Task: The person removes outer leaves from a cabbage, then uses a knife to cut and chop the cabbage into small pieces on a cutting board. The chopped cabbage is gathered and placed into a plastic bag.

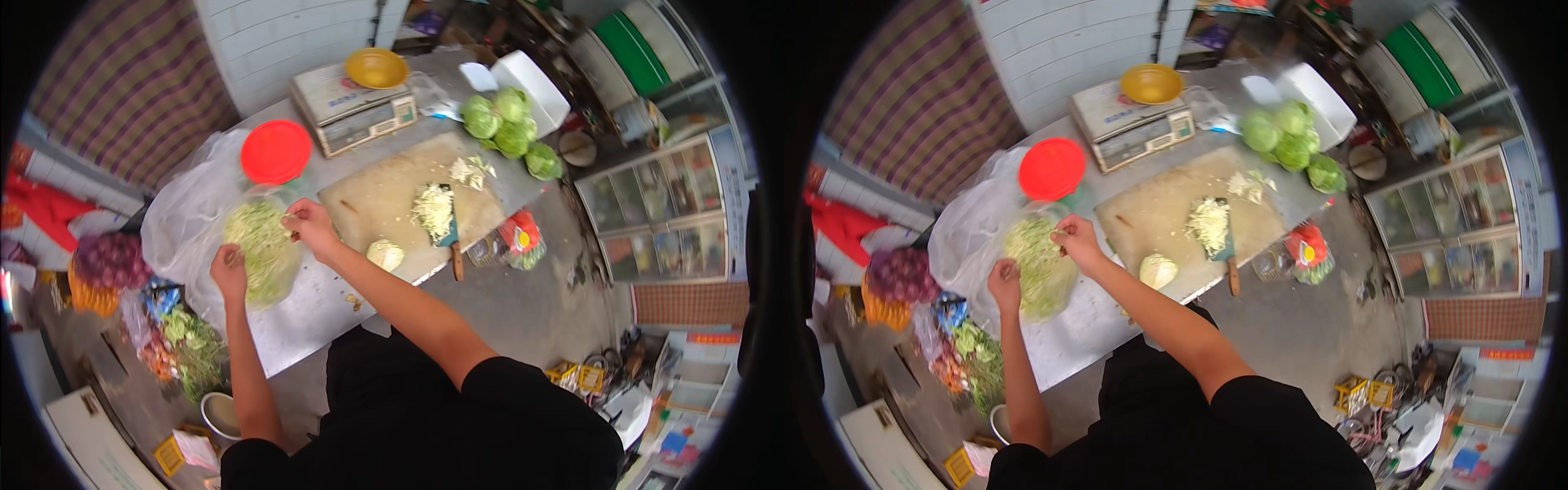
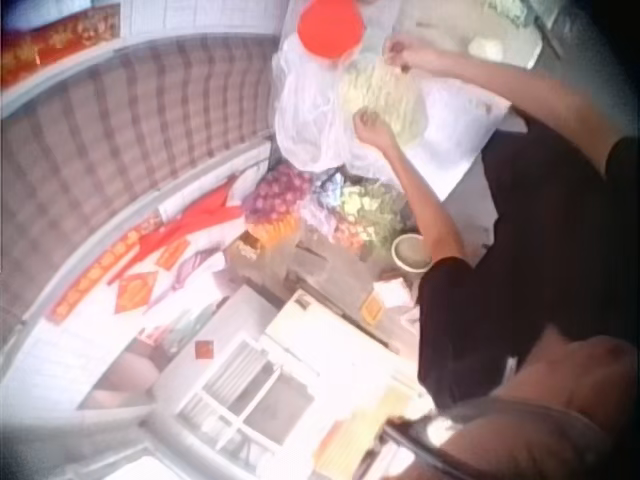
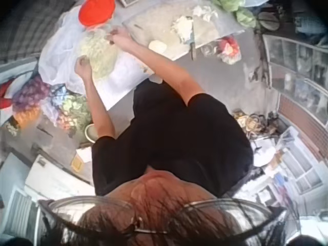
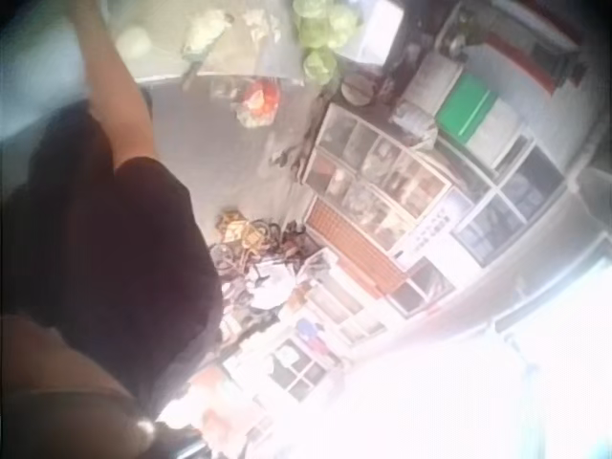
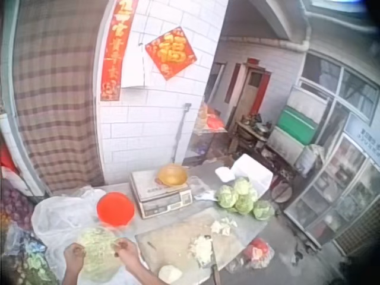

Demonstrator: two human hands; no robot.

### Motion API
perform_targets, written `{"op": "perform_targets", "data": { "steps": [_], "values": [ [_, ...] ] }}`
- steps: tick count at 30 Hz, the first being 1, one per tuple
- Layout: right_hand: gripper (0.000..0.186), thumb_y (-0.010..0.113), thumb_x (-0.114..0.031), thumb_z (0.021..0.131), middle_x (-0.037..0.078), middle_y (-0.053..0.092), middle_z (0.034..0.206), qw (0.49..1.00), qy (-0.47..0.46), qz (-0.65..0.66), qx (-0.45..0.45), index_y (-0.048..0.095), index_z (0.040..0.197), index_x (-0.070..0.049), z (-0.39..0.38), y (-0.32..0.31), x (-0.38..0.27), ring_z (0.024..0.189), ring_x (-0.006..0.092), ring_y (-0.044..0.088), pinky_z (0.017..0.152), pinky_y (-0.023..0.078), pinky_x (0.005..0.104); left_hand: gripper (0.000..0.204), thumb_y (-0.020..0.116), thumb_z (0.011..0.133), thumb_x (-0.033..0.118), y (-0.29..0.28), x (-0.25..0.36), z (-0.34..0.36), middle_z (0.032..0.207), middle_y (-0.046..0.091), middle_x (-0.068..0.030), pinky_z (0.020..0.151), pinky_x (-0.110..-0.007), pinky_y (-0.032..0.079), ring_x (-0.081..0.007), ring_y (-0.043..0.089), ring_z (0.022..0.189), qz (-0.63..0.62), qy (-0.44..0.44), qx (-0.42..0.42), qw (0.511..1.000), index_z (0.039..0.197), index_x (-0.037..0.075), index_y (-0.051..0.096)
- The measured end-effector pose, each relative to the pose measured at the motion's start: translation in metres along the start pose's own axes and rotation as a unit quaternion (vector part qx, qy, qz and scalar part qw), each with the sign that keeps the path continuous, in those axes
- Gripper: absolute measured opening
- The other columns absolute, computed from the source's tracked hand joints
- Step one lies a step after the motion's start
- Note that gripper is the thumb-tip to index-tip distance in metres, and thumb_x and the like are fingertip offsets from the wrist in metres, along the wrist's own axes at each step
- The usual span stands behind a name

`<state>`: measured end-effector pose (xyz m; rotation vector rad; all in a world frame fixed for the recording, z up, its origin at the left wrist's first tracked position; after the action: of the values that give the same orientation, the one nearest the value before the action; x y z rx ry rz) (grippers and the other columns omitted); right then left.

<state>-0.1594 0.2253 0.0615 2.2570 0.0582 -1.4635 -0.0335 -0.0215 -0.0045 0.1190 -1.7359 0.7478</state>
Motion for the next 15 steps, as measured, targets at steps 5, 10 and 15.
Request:
{"op": "perform_targets", "data": {
  "steps": [5, 10, 15],
  "values": [
    [0.017, 0.073, -0.002, 0.091, 0.003, 0.065, 0.088, 0.981, -0.106, -0.014, 0.159, 0.061, 0.101, -0.010, -0.062, -0.198, -0.115, 0.075, 0.0132, 0.065, 0.056, 0.057, 0.0303, 0.037, 0.081, 0.076, 0.006, 0.040, 0.013, -0.043, 0.125, 0.068, -0.0215, 0.111, -0.048, 0.044, -0.0380, 0.059, 0.126, 0.291, 0.134, 0.054, 0.946, 0.112, 0.007, 0.072],
    [0.029, 0.072, -0.008, 0.091, 0.011, 0.068, 0.111, 0.953, -0.119, -0.038, 0.276, 0.062, 0.119, -0.005, -0.054, -0.431, -0.181, 0.103, 0.0261, 0.066, 0.089, 0.057, 0.0452, 0.039, 0.071, 0.080, 0.003, 0.096, 0.122, -0.094, 0.144, 0.056, -0.0230, 0.113, -0.053, 0.040, -0.0428, 0.052, 0.131, 0.329, 0.221, 0.136, 0.908, 0.119, 0.003, 0.067],
    [0.042, 0.069, -0.009, 0.088, 0.026, 0.067, 0.116, 0.745, -0.198, -0.511, 0.381, 0.062, 0.127, 0.004, -0.058, -0.549, -0.166, 0.110, 0.0437, 0.063, 0.098, 0.052, 0.0466, 0.055, 0.074, 0.084, 0.008, 0.251, 0.173, -0.159, 0.148, 0.054, -0.0231, 0.120, -0.053, 0.033, -0.0421, 0.042, 0.145, 0.155, 0.215, -0.021, 0.964, 0.137, 0.005, 0.061]
  ]
}}
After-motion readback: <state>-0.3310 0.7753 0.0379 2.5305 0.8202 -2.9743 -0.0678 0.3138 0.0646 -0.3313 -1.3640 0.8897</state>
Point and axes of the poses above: each hand's wrist, its own z-axis towards the middle knuckle, its own y-axis out of the palm, x = y × z, the point moved 4 cm from there along z, towards the middle knuckle
